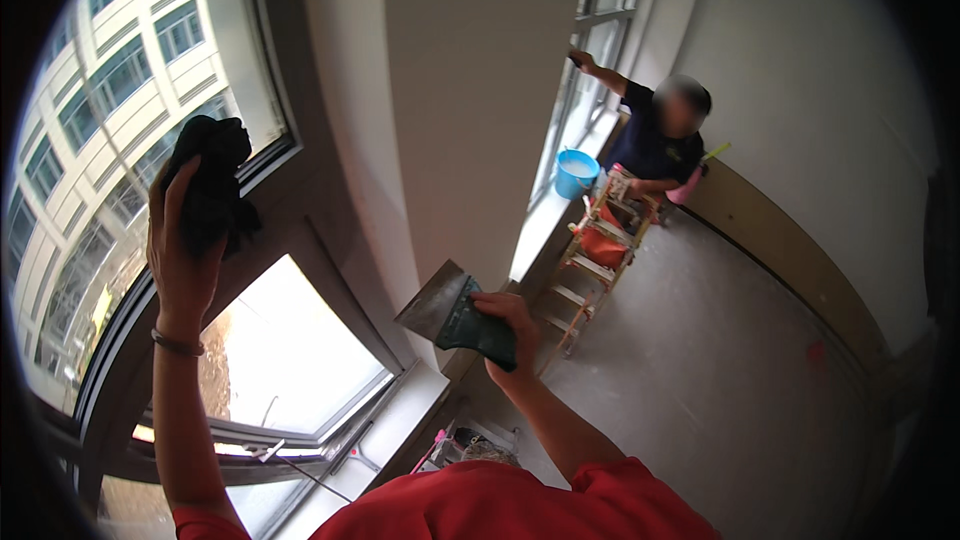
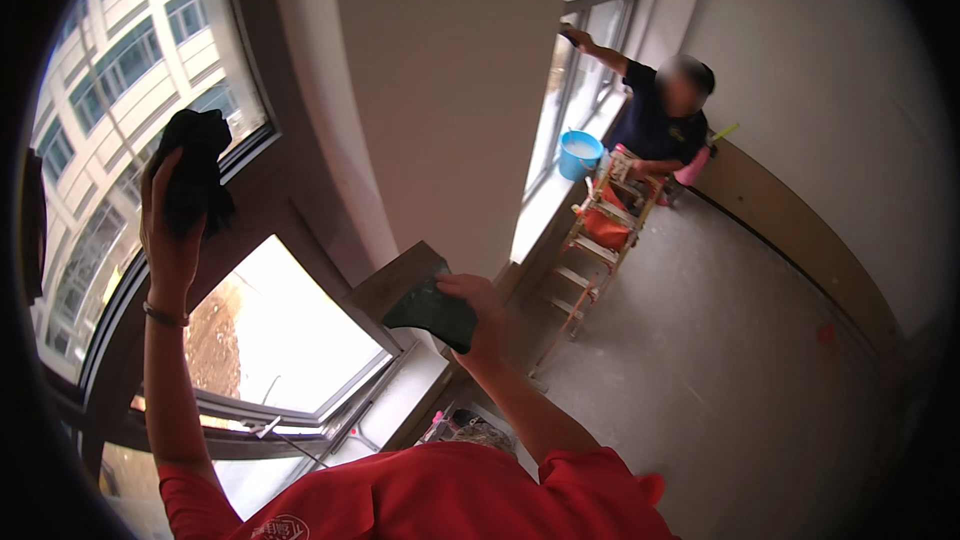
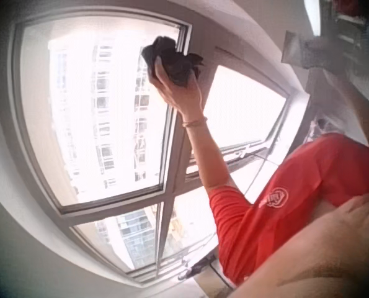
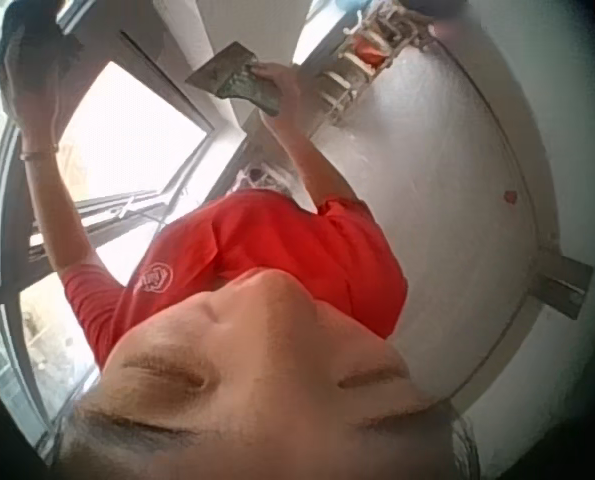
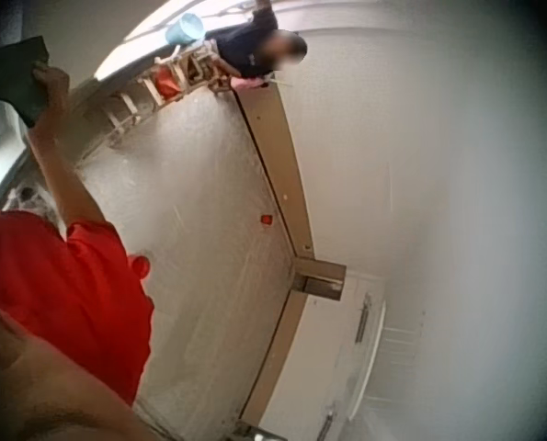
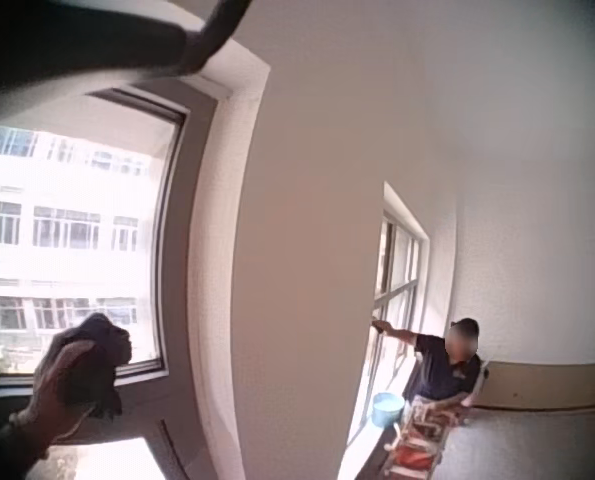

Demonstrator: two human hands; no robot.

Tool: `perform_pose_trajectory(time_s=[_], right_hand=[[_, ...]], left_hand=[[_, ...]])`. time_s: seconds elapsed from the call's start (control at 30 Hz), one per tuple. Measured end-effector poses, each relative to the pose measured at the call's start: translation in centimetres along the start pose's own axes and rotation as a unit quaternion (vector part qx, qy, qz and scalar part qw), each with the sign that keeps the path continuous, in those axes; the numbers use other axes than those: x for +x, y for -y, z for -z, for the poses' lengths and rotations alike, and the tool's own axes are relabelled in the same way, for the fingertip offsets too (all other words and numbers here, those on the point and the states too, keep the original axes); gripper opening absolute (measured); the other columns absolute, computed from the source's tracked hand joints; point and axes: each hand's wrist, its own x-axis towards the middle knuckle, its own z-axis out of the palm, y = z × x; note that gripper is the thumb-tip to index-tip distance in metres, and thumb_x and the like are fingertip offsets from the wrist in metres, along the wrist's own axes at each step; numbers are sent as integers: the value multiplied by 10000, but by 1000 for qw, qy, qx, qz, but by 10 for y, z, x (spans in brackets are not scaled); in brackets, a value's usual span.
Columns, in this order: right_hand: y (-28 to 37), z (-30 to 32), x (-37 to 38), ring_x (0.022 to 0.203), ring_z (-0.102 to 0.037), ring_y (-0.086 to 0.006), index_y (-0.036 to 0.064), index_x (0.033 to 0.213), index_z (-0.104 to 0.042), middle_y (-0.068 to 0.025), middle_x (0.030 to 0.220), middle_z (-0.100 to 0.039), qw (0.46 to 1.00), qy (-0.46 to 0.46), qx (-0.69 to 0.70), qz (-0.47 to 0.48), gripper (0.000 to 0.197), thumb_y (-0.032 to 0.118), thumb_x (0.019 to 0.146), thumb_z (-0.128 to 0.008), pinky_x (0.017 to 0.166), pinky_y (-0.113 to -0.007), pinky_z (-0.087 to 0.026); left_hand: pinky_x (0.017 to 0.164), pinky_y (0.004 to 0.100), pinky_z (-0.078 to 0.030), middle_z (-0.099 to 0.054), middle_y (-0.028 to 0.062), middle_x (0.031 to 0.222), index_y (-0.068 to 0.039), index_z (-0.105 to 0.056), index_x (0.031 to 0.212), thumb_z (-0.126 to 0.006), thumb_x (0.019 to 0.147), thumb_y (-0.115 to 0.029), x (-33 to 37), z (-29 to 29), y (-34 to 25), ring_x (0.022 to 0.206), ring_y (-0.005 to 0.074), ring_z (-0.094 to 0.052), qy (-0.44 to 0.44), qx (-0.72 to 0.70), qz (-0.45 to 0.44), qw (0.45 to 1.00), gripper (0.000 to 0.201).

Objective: The person cleans a large window using a long-handled squeegee, a green scrubber, and a black cloth. They wipe the glass and the window frame, then use a squeegee to remove water. Another person is visible in the background cleaning a different window.

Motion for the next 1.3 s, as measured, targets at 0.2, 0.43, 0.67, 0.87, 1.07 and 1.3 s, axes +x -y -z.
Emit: perform_pose_trajectory(time_s=[0.2,0.43,0.67,0.87,1.07,1.3], right_hand=[[-17,32,-32,958,-608,-267,60,967,-634,-96,1054,-659,997,19,-25,-66,348,30,649,-772,840,-342,-474],[-21,21,-24,961,-610,-267,44,976,-616,-112,1061,-650,998,29,-3,-51,274,-19,719,-683,844,-345,-465],[-5,4,-24,967,-610,-278,53,985,-617,-120,1062,-648,996,63,39,-44,285,-5,714,-686,858,-356,-460],[-18,13,-45,981,-613,-261,56,1000,-621,-117,1057,-655,993,19,16,-112,299,-46,722,-663,843,-341,-474],[-19,-14,-48,961,-625,-237,44,1025,-618,-112,1031,-657,989,58,47,-126,343,-98,714,-640,851,-309,-471],[-26,-23,-63,948,-605,-215,19,1011,-616,-104,998,-623,993,74,70,-67,186,27,827,-644,863,-316,-469]], left_hand=[[915,427,-448,-575,86,1141,-139,-568,1143,-738,664,-21,23,-77,9,1085,308,-534,90,165,-24,982,522],[858,422,-452,-578,91,1022,-104,-573,1003,-677,632,44,67,-60,17,989,320,-546,110,149,-60,981,413],[840,352,-526,-631,77,1177,-182,-548,1285,-630,874,-82,242,54,108,992,279,-646,-115,324,-228,911,430],[795,418,-486,-596,126,959,-96,-597,1053,-658,682,6,130,-78,24,897,338,-586,79,195,-103,972,390],[781,431,-476,-636,108,829,-107,-624,939,-682,710,-138,49,-79,6,879,318,-603,220,163,-54,960,238],[867,289,-470,-659,85,916,-44,-644,994,-602,715,18,26,25,38,936,180,-627,235,-235,250,909,289]])
